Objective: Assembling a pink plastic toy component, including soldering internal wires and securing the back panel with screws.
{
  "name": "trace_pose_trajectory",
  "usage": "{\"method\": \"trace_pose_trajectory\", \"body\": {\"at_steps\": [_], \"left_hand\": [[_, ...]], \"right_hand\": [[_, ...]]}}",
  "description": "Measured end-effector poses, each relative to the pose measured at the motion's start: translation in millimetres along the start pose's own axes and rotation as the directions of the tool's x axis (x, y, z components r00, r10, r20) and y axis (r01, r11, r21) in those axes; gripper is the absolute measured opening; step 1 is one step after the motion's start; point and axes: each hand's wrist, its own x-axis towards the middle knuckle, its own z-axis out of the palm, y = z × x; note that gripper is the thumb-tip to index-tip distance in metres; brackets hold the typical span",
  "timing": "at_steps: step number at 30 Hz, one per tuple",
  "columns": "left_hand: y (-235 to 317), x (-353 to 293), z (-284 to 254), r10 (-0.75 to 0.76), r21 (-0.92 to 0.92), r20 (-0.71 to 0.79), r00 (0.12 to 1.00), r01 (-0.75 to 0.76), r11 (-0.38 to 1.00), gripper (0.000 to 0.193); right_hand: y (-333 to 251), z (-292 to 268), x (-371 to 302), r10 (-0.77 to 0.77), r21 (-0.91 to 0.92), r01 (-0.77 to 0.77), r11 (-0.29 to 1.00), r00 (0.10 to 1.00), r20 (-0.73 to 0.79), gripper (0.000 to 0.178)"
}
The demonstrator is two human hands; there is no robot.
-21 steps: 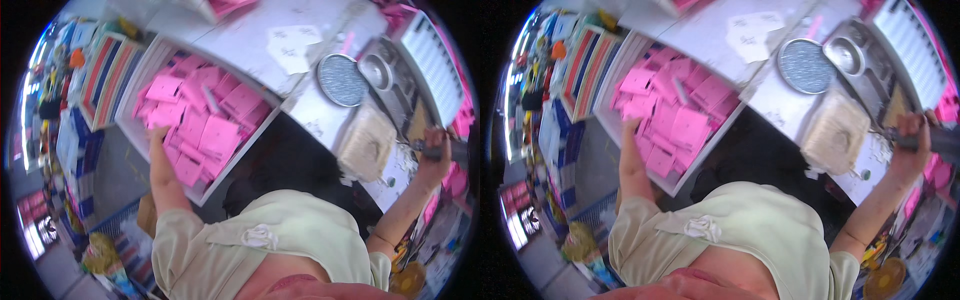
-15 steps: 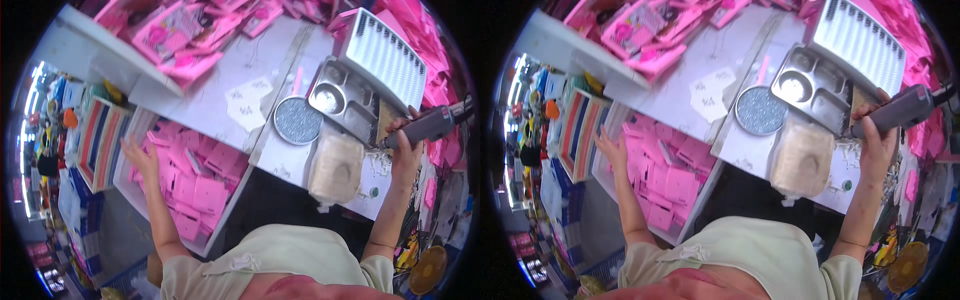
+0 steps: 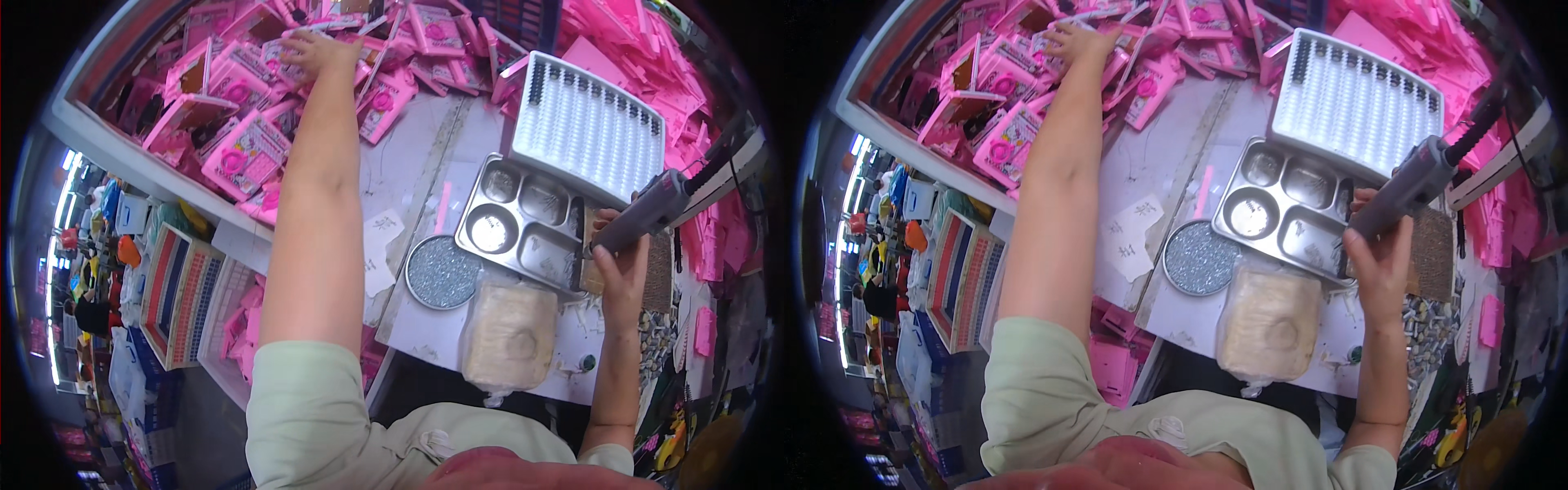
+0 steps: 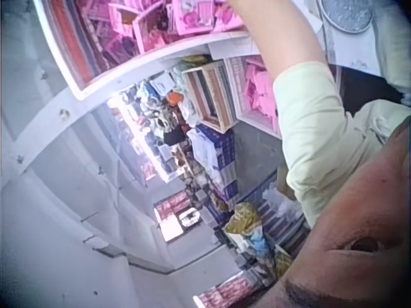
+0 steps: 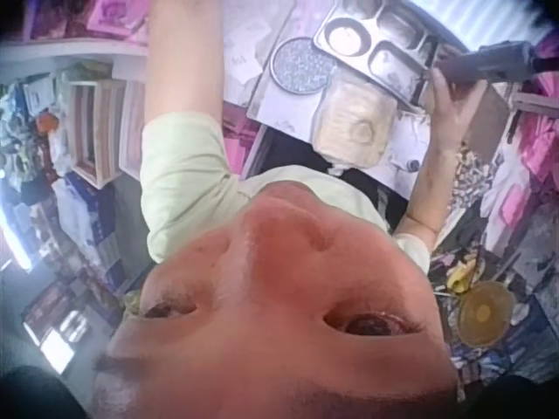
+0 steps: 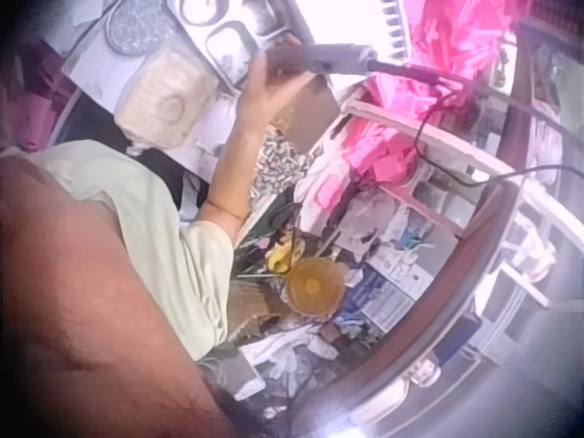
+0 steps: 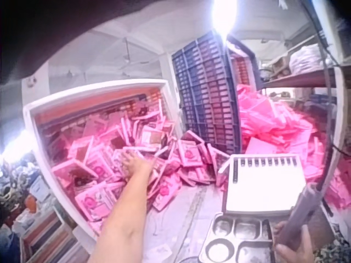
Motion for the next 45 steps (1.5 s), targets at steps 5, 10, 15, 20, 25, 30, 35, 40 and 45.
{"method": "trace_pose_trajectory", "body": {"at_steps": [5,10,15,20,25,30,35,40,45], "left_hand": [[-19,57,-4,-0.182,-0.149,0.301,0.936,0.235,0.961,0.106],[-96,107,-87,0.042,-0.762,0.623,0.781,0.594,0.257,0.032],[-115,-102,-157,0.472,-0.671,0.551,0.688,0.702,-0.240,0.022],[-118,-334,-228,0.556,-0.468,0.630,0.543,0.836,-0.286,0.058],[-163,-410,-220,0.748,-0.205,0.603,0.277,0.960,-0.190,0.060],[-159,-444,-214,0.702,-0.361,0.698,0.140,0.915,0.177,0.052],[-147,-471,-179,0.709,-0.823,0.544,0.449,0.451,0.346,0.058],[-150,-469,-158,0.864,-0.761,0.248,0.438,-0.463,0.454,0.064],[-151,-475,-147,0.806,-0.703,0.302,0.509,-0.452,0.549,0.055]], "right_hand": [[-11,-20,-29,-0.239,-0.360,0.182,0.915,0.964,-0.120,0.087],[1,-3,-75,-0.313,-0.081,0.342,0.936,0.915,0.253,0.073],[3,74,-86,-0.100,-0.062,0.153,0.986,0.853,0.511,0.070],[30,107,-122,0.099,0.242,-0.242,0.940,0.868,0.486,0.068],[27,37,-154,0.308,0.658,-0.626,0.418,0.780,0.546,0.061],[7,-4,-155,0.531,0.555,-0.627,0.547,0.772,0.349,0.058],[32,-2,-168,0.248,-0.239,-0.234,0.942,0.968,0.032,0.060],[53,-15,-148,-0.104,-0.870,0.179,0.459,0.984,0.147,0.059],[67,-10,-134,-0.051,-0.843,0.144,0.519,0.989,0.138,0.050]]}}
